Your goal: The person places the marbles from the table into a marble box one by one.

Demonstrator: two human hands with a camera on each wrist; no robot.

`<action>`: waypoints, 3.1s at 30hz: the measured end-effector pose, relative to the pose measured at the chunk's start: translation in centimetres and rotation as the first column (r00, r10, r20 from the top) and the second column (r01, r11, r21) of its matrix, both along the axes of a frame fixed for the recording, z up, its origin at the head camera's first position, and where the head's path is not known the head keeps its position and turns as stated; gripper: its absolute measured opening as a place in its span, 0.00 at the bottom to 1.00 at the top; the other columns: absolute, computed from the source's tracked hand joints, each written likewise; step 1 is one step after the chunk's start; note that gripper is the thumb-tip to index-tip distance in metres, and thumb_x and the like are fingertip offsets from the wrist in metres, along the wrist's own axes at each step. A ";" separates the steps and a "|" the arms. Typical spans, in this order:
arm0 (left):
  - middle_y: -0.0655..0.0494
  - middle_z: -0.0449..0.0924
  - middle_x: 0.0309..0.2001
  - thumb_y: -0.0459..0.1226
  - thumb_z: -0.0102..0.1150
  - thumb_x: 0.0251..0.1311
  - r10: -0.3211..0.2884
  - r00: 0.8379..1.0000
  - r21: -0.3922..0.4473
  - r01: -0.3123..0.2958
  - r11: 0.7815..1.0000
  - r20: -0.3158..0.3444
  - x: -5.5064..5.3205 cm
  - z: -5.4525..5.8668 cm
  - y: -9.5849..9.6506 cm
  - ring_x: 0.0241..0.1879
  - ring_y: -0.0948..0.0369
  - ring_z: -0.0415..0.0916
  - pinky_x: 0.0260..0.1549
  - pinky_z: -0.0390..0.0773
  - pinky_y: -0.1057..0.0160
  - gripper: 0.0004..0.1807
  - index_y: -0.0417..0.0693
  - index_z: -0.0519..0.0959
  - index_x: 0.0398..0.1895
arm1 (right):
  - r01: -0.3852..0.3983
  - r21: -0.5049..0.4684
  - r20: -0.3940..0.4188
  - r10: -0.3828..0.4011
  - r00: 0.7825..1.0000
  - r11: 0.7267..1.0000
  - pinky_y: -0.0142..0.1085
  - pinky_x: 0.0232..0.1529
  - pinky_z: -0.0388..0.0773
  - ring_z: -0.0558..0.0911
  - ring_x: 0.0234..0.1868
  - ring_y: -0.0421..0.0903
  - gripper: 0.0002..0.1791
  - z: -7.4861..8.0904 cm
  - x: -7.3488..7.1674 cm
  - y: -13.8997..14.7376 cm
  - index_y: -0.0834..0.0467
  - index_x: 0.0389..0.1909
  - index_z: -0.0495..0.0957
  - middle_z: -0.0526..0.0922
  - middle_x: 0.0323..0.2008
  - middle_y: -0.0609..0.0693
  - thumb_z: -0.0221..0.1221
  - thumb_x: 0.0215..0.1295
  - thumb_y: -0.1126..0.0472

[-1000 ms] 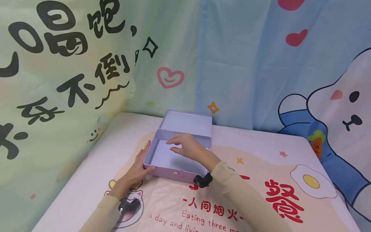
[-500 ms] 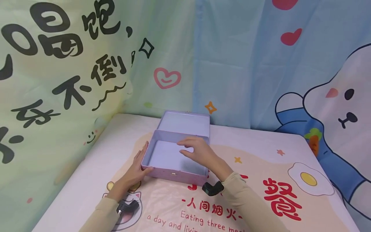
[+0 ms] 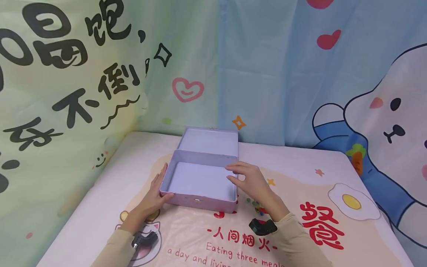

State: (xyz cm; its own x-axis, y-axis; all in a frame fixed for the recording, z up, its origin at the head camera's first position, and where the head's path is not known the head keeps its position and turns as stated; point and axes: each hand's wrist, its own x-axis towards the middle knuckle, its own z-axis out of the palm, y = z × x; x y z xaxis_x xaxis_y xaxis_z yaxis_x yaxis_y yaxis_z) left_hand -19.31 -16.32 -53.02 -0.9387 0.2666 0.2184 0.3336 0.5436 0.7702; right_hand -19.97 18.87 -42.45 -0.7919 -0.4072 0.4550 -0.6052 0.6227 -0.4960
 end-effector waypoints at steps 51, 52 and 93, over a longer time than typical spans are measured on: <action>0.54 0.36 0.77 0.69 0.50 0.51 -0.042 0.997 0.020 0.043 0.999 -0.059 -0.1 0.0 -0.3 0.75 0.45 0.38 0.69 0.32 0.40 0.59 0.55 0.33 0.76 | 0.322 0.144 0.358 -0.353 0.865 0.936 0.49 0.51 0.78 0.80 0.50 0.52 0.17 -8.3 4.4 9.4 0.55 0.51 0.81 0.83 0.48 0.53 0.64 0.60 0.61; 0.54 0.36 0.77 0.70 0.50 0.51 -0.044 0.997 0.019 0.045 0.999 -0.063 -0.1 0.0 -0.3 0.75 0.45 0.38 0.69 0.32 0.40 0.59 0.55 0.33 0.76 | 0.318 0.150 0.354 -0.352 0.867 0.936 0.49 0.51 0.78 0.80 0.50 0.52 0.17 -8.3 4.4 9.4 0.55 0.51 0.81 0.83 0.48 0.53 0.64 0.60 0.61; 0.55 0.35 0.77 0.68 0.51 0.52 -0.035 0.999 0.000 0.035 0.999 -0.040 0.0 -0.1 -0.3 0.75 0.43 0.37 0.69 0.32 0.39 0.58 0.57 0.33 0.76 | 0.224 0.276 0.442 -0.330 0.834 0.935 0.38 0.41 0.79 0.76 0.35 0.43 0.10 -6.9 2.6 8.6 0.56 0.38 0.85 0.84 0.35 0.48 0.67 0.56 0.58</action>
State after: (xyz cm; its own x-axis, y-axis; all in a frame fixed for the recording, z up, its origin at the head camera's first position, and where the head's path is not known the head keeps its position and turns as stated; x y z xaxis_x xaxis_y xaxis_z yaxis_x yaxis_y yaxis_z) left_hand -19.34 -16.67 -53.15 -0.9193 0.2991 0.2557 0.3829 0.5303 0.7564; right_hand -17.35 27.46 -49.35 -0.9811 -0.1788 -0.0742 -0.1151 0.8471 -0.5189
